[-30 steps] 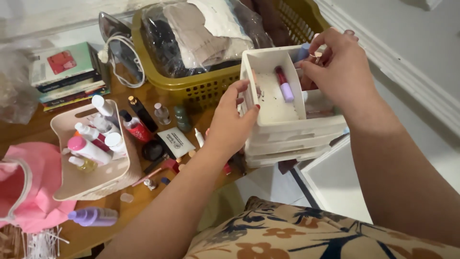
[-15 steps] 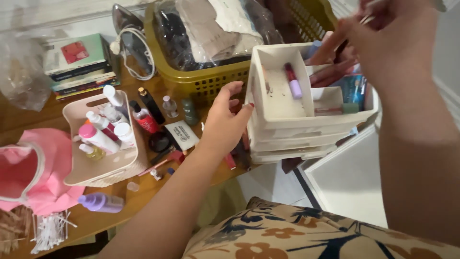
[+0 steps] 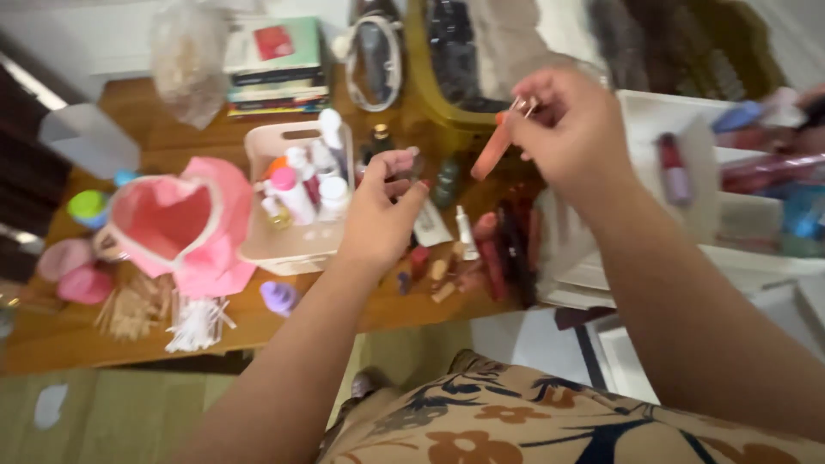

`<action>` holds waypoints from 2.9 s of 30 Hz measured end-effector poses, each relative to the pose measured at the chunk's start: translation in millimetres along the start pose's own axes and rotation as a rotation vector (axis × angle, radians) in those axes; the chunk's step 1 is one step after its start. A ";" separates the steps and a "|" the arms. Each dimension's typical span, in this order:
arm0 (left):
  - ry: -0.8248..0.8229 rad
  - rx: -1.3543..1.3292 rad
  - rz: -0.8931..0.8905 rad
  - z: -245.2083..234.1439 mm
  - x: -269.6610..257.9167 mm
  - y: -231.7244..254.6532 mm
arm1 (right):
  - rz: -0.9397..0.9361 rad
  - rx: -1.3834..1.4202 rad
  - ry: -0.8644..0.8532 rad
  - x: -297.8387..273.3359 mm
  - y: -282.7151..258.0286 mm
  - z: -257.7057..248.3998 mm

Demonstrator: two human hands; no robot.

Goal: Organizing and examining various cosmetic products on a desk and shelf.

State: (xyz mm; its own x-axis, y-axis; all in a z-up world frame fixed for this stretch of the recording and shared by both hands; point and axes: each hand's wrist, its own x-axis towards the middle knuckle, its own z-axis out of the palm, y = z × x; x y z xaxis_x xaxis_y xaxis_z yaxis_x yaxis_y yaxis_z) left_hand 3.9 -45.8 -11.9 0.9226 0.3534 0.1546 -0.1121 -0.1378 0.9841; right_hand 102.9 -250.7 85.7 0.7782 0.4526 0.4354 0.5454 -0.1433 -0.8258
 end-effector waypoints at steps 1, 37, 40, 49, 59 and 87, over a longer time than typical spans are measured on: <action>0.019 0.005 -0.005 -10.4 -0.6 -0.5 | -0.004 0.011 -0.017 3.5 5.9 13.5; 0.001 0.031 -0.068 -118.4 23.5 -35.0 | 0.249 -0.444 -0.190 36.9 145.1 166.9; -0.008 0.039 -0.057 -114.5 24.2 -33.6 | 0.230 -0.384 -0.192 34.6 140.9 164.0; 0.014 -0.027 0.041 -79.4 34.2 -22.4 | 0.210 -0.435 -0.148 27.1 91.5 131.8; -0.161 -0.244 0.128 22.9 45.0 25.3 | 0.173 -0.408 0.102 5.5 12.0 10.2; -0.322 -0.199 0.088 187.1 4.6 34.3 | 0.185 -0.675 0.397 -68.5 45.3 -185.1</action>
State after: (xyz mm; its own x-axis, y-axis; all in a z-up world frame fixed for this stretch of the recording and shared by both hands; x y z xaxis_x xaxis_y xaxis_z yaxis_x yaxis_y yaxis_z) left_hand 73.4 -222.0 6.2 0.9712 0.0356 0.2354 -0.2367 0.0384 0.9708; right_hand 131.9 -451.1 84.8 0.8578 0.0409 0.5124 0.3684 -0.7441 -0.5573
